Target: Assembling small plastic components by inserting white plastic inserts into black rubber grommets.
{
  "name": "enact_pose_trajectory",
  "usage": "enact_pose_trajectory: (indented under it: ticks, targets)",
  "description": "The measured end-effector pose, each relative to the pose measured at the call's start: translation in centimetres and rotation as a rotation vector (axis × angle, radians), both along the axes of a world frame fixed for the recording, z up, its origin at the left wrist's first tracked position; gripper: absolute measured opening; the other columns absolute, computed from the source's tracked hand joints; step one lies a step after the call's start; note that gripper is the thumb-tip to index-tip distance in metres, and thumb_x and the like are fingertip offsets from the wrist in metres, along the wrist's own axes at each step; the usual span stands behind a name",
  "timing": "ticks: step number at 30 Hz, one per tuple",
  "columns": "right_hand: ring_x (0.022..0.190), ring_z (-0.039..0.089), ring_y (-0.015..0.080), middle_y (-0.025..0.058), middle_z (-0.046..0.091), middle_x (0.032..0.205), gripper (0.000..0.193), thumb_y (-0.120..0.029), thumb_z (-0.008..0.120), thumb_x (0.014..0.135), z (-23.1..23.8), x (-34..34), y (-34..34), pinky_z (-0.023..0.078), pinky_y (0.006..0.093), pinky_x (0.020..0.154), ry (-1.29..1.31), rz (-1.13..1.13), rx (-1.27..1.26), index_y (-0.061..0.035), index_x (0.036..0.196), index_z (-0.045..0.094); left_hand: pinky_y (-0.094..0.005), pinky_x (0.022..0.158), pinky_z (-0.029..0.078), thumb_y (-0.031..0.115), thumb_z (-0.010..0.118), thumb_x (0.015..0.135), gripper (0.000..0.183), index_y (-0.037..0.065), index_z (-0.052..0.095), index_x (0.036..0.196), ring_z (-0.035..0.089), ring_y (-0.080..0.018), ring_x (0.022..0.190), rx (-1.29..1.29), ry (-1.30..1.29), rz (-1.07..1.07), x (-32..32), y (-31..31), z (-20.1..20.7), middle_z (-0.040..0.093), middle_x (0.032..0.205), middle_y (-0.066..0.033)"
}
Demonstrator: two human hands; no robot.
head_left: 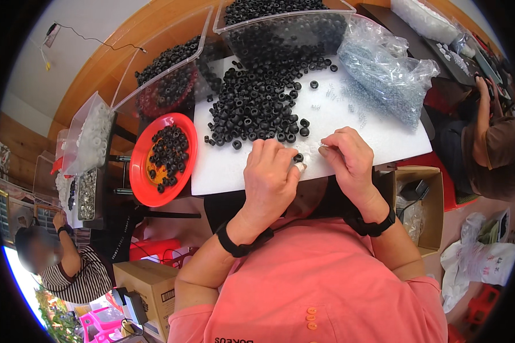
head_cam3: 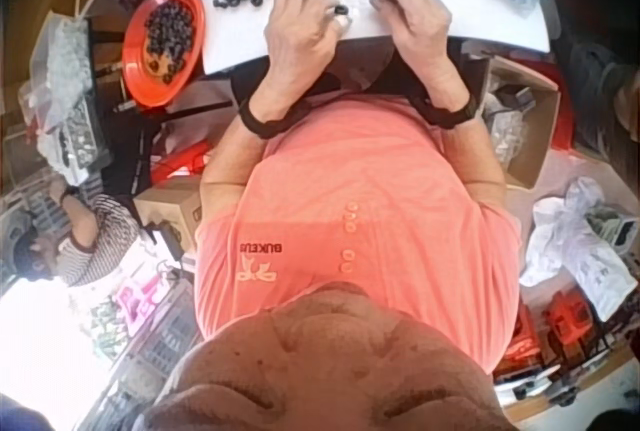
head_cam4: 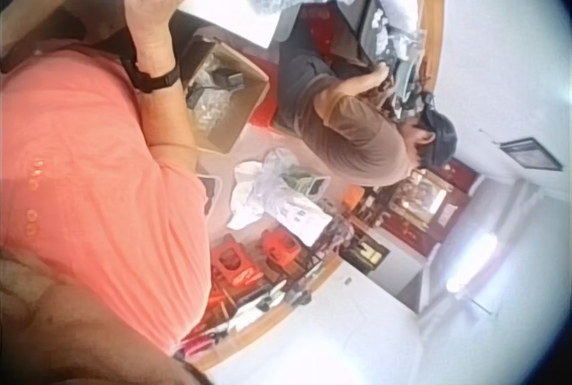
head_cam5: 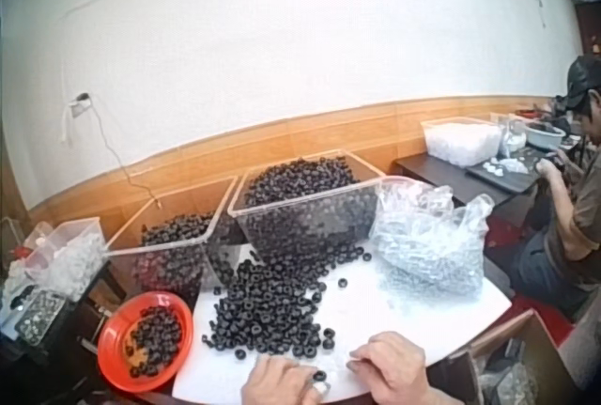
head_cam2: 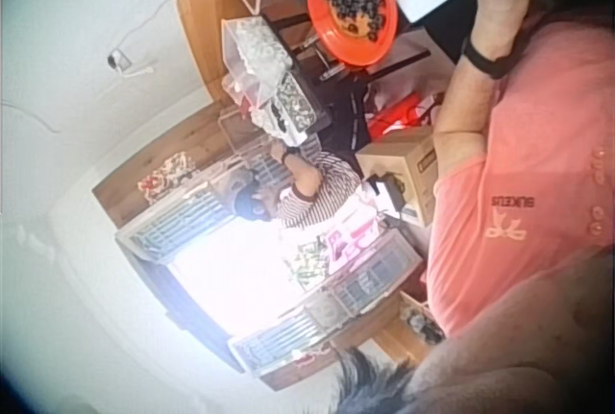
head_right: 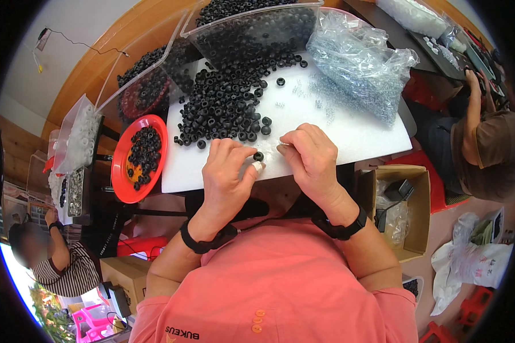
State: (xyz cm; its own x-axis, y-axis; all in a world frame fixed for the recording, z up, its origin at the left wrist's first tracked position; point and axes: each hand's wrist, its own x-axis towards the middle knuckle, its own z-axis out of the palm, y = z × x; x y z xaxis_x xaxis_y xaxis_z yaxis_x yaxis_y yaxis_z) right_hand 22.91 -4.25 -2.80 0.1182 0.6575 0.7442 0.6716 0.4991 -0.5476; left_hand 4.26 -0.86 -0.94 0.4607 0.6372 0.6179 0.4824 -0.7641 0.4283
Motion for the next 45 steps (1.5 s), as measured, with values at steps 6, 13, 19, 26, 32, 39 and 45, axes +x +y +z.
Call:
enact_pose_trajectory:
  ticks: [6, 13, 19, 26, 32, 39, 45]
  targets:
    - [0.066, 0.054, 0.0279, 0.0099, 0.054, 0.073, 0.018, 0.003, 0.074, 0.073, -0.2, 0.0, -0.1, 0.043, 0.0377, 0.060, 0.008, -0.001, 0.010, -0.0032, 0.085, 0.062, -0.0409, 0.072, 0.045, 0.002, 0.070, 0.076, 0.022, 0.002, 0.065, 0.098, 0.052, -0.0294, 0.087, 0.044, 0.097, -0.027, 1.4, 0.3, -0.1, 0.053, 0.090, -0.0098]
    - [0.067, 0.055, 0.0287, 0.0103, 0.054, 0.074, 0.019, 0.003, 0.074, 0.073, -0.1, -0.2, -0.1, 0.043, 0.0382, 0.060, 0.007, -0.005, 0.018, -0.0031, 0.085, 0.062, -0.0407, 0.070, 0.048, -0.010, 0.065, 0.072, 0.037, 0.001, 0.065, 0.108, 0.054, -0.0308, 0.085, 0.067, 0.076, -0.041, 2.3, 0.1, -0.4, 0.057, 0.091, -0.0112]
    - [0.067, 0.054, 0.0285, 0.0101, 0.054, 0.074, 0.019, 0.003, 0.075, 0.073, -0.1, 0.0, -0.1, 0.043, 0.0378, 0.060, 0.027, 0.014, 0.003, -0.0033, 0.086, 0.062, -0.0414, 0.070, 0.047, -0.009, 0.066, 0.073, 0.033, 0.001, 0.065, 0.104, 0.054, -0.0313, 0.086, 0.060, -0.019, 0.009, 2.6, 0.0, -0.8, 0.058, 0.092, -0.0116]
    - [0.067, 0.054, 0.0281, 0.0100, 0.054, 0.074, 0.020, 0.004, 0.074, 0.073, 0.1, 0.0, -0.1, 0.043, 0.0377, 0.060, 0.013, 0.011, 0.004, -0.0032, 0.086, 0.062, -0.0408, 0.071, 0.046, -0.004, 0.070, 0.074, 0.024, 0.001, 0.065, 0.097, 0.053, -0.0307, 0.086, 0.049, 0.003, 0.025, 2.3, -0.1, -0.5, 0.057, 0.091, -0.0114]
    - [0.066, 0.054, 0.0288, 0.0106, 0.054, 0.074, 0.020, 0.005, 0.073, 0.072, 0.0, 0.1, -0.1, 0.044, 0.0374, 0.060, 0.018, 0.021, 0.003, -0.0026, 0.087, 0.062, -0.0408, 0.074, 0.046, -0.007, 0.066, 0.076, 0.023, 0.001, 0.065, 0.098, 0.052, -0.0313, 0.089, 0.059, 0.155, -0.008, 2.4, 0.2, 0.3, 0.055, 0.093, -0.0121]
    - [0.067, 0.054, 0.0157, 0.0060, 0.055, 0.076, 0.012, 0.005, 0.071, 0.082, 0.6, -0.1, -1.5, 0.042, 0.0285, 0.060, 0.301, 0.204, -0.216, -0.0013, 0.089, 0.064, -0.0392, 0.072, 0.047, -0.007, 0.063, 0.081, 0.021, -0.001, 0.064, 0.101, 0.055, -0.0319, 0.086, -0.059, -0.099, -0.113, 2.0, -0.1, 0.1, 0.057, 0.091, -0.0133]
    - [0.070, 0.056, 0.0108, 0.0035, 0.059, 0.079, 0.005, 0.002, 0.068, 0.088, 1.9, -0.7, -2.4, 0.044, 0.0243, 0.063, 0.406, 0.252, -0.260, 0.0000, 0.092, 0.065, -0.0276, 0.066, 0.044, -0.001, 0.060, 0.093, 0.013, -0.001, 0.066, 0.105, 0.054, -0.0125, 0.075, -0.562, -0.341, -0.304, 0.8, -0.2, 0.5, 0.058, 0.087, -0.0047]
